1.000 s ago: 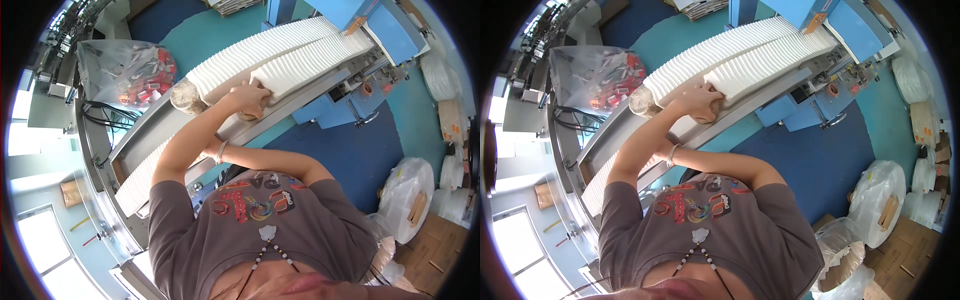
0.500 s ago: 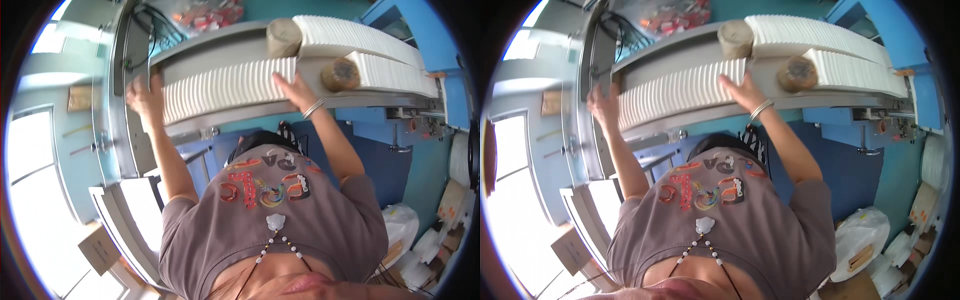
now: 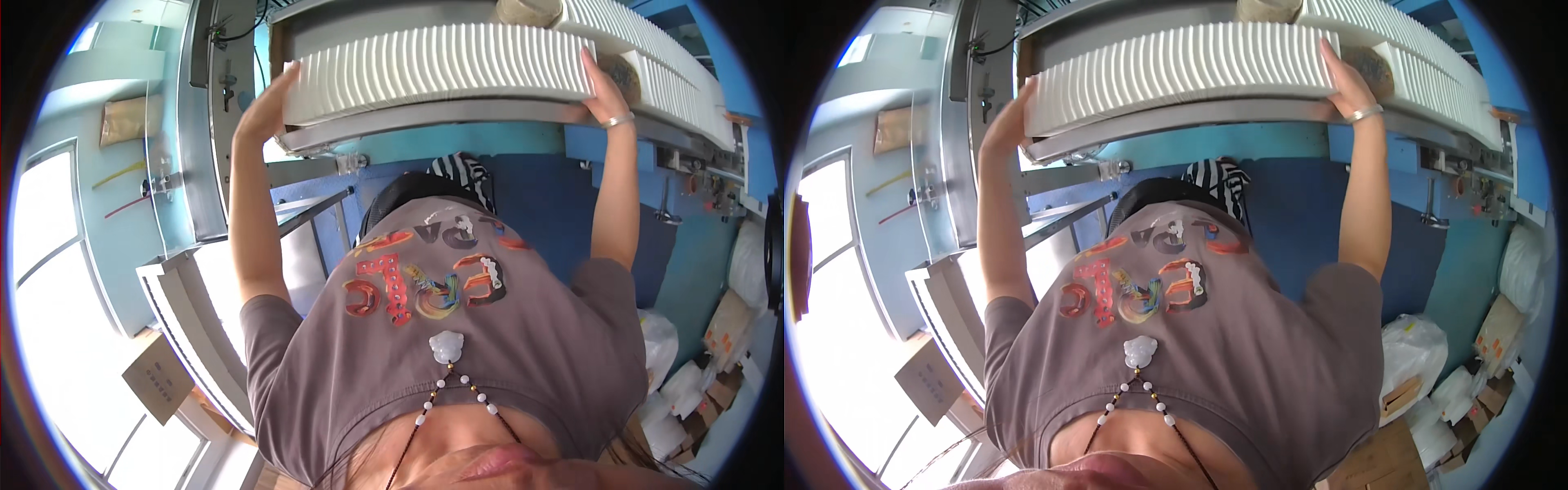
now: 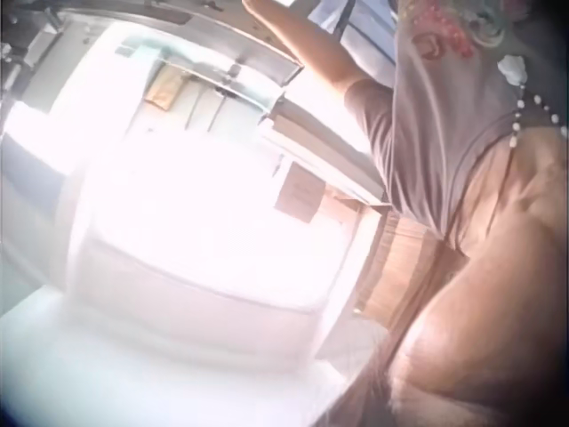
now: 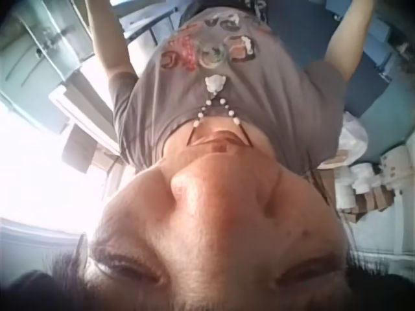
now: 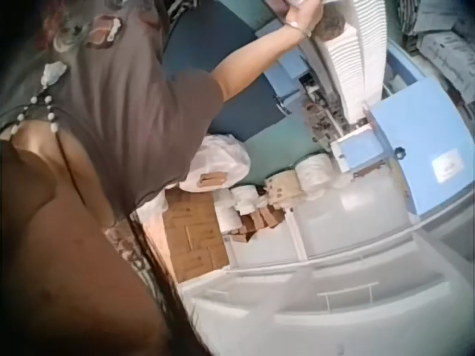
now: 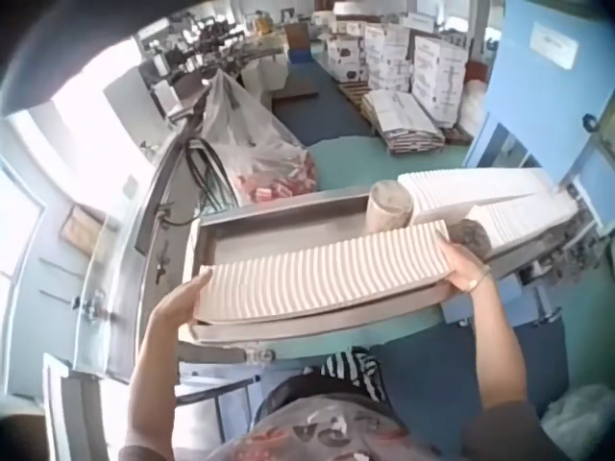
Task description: The person places folded paper packets onto a moving conveyor belt, retrieves long stacks of folded paper from a machine track using cylindrical weights, loads them into a feed tray, and places more packets onto the conveyor belt.
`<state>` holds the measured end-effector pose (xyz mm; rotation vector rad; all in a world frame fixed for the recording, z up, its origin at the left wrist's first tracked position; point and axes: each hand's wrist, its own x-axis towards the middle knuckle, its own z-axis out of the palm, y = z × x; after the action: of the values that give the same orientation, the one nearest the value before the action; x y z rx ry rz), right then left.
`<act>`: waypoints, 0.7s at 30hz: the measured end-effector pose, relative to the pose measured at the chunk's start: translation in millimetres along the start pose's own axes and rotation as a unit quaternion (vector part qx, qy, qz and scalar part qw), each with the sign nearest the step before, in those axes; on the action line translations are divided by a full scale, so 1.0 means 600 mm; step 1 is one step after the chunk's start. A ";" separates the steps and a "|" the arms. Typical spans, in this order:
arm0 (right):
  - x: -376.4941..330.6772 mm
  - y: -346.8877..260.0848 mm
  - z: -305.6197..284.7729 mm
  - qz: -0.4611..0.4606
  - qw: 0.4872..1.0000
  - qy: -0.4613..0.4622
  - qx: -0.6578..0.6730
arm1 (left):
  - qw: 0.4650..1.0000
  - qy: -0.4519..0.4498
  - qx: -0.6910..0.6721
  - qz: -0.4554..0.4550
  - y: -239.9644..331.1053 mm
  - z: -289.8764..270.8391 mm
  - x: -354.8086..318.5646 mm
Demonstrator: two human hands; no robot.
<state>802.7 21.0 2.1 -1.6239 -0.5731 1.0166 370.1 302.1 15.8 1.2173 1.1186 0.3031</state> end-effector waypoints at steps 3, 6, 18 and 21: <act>0.012 0.000 0.000 0.030 0.998 -0.047 -0.015 | 0.997 -0.065 -0.016 -0.030 -0.005 0.025 -0.002; -0.009 -0.028 0.054 0.063 0.991 -0.087 -0.079 | 0.997 -0.068 0.035 -0.024 0.010 0.085 0.000; -0.023 -0.152 0.155 -0.058 0.998 -0.029 -0.009 | 0.972 0.150 -0.065 0.167 0.052 0.031 -0.207; -0.025 -0.175 0.278 -0.178 0.963 -0.202 0.030 | 0.948 0.228 -0.129 0.182 -0.014 -0.024 -0.327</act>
<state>667.8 129.7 97.5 -1.2031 -1.0583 1.0826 262.6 167.4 110.7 1.1410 1.1904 1.0251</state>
